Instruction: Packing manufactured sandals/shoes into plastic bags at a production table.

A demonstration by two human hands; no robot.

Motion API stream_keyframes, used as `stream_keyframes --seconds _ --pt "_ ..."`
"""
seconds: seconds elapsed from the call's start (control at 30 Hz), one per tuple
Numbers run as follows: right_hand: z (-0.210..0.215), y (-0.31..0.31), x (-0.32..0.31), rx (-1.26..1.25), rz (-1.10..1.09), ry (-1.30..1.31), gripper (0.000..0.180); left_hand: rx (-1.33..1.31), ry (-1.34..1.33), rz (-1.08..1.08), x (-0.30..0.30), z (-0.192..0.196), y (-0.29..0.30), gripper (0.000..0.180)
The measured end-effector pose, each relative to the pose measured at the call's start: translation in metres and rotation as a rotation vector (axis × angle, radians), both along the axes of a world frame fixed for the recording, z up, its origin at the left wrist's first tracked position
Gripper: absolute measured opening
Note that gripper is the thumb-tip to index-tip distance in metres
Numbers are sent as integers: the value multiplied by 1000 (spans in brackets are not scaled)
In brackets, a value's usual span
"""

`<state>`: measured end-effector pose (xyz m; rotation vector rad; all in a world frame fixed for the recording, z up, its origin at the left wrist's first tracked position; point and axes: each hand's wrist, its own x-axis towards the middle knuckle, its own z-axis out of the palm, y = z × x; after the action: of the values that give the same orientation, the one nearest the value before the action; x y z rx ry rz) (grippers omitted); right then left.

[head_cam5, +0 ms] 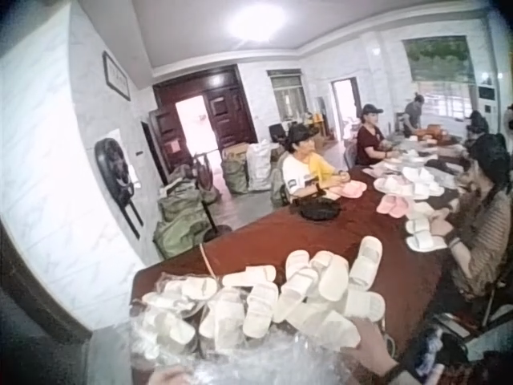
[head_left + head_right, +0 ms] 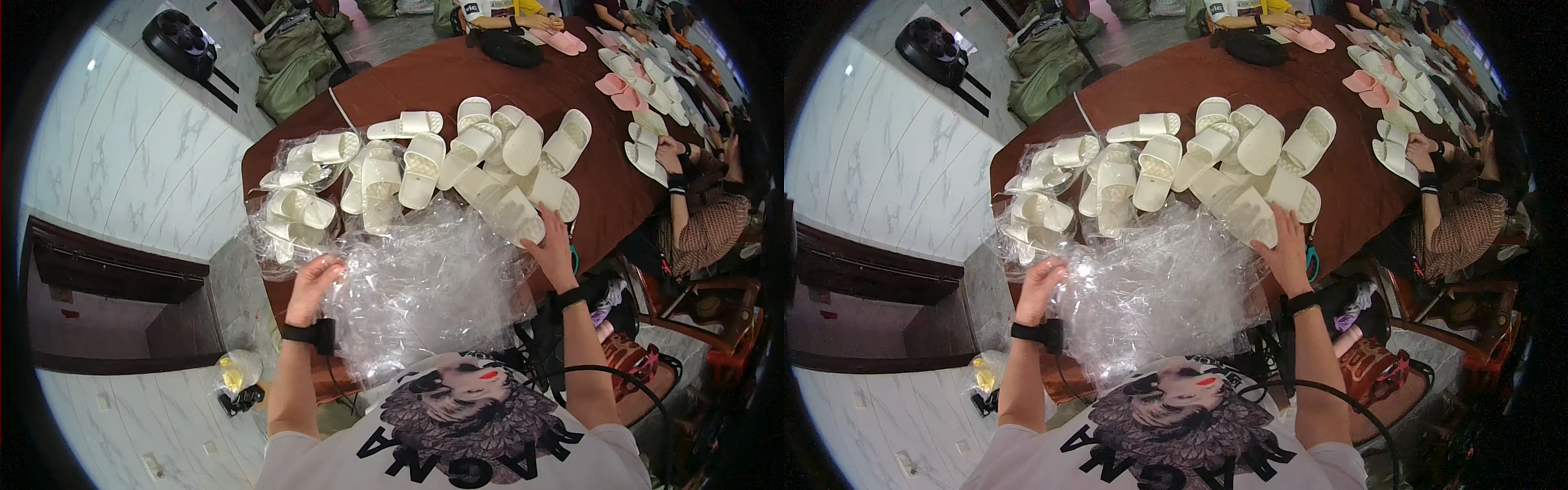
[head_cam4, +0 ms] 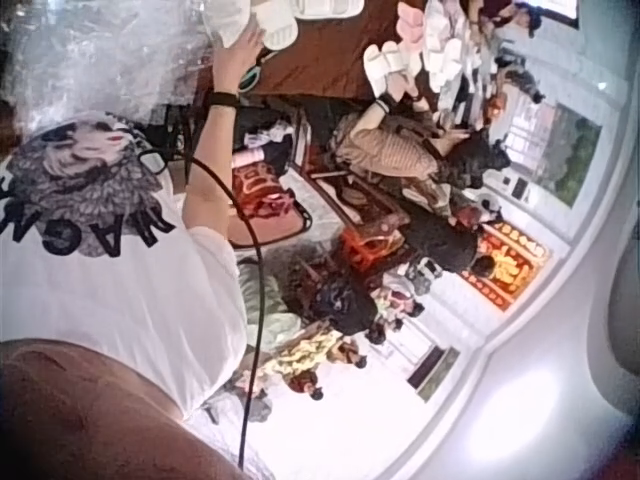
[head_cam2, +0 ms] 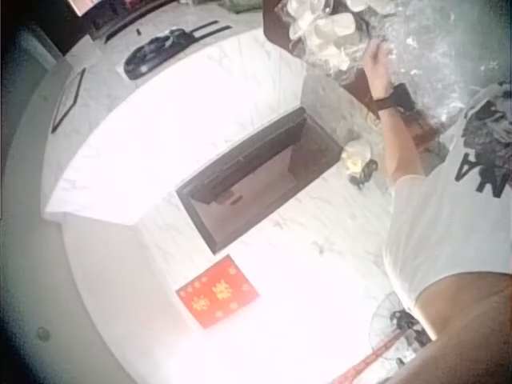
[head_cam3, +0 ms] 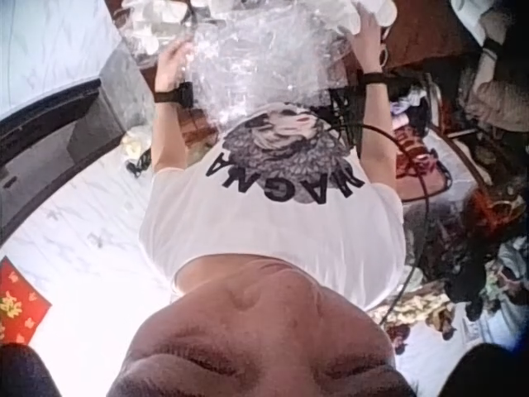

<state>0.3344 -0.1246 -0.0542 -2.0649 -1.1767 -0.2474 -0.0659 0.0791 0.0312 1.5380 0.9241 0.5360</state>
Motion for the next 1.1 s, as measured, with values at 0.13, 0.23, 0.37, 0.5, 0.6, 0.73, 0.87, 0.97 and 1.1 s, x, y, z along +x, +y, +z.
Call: stream_keyframes --seconds 0.13,0.23,0.37,0.5,0.6,0.73,0.87,0.97,1.1 --pt "3 -1 7 -214 281 588 25 21 -105 103 -25 31 -5 16" --pt "44 10 -1 41 326 1125 14 69 77 -172 -17 49 -24 16" --pt "73 15 -14 82 488 1232 13 125 244 -422 9 -31 -50 18" --pt "67 -1 -29 134 518 1439 11 87 -126 -88 13 -87 -44 19" --pt "60 -10 -41 186 518 1574 8 -77 -96 -11 3 -106 -32 17" --pt "52 -25 -51 202 440 1557 7 178 122 -10 -18 -86 -30 17" --pt "44 -33 -74 163 396 1575 8 -51 53 24 -57 -23 -28 16" --pt "33 -34 -105 -253 432 1543 10 -48 90 15 -52 44 -39 13" --pt "-15 -40 -118 -307 312 1272 10 374 218 -46 32 43 -73 12"
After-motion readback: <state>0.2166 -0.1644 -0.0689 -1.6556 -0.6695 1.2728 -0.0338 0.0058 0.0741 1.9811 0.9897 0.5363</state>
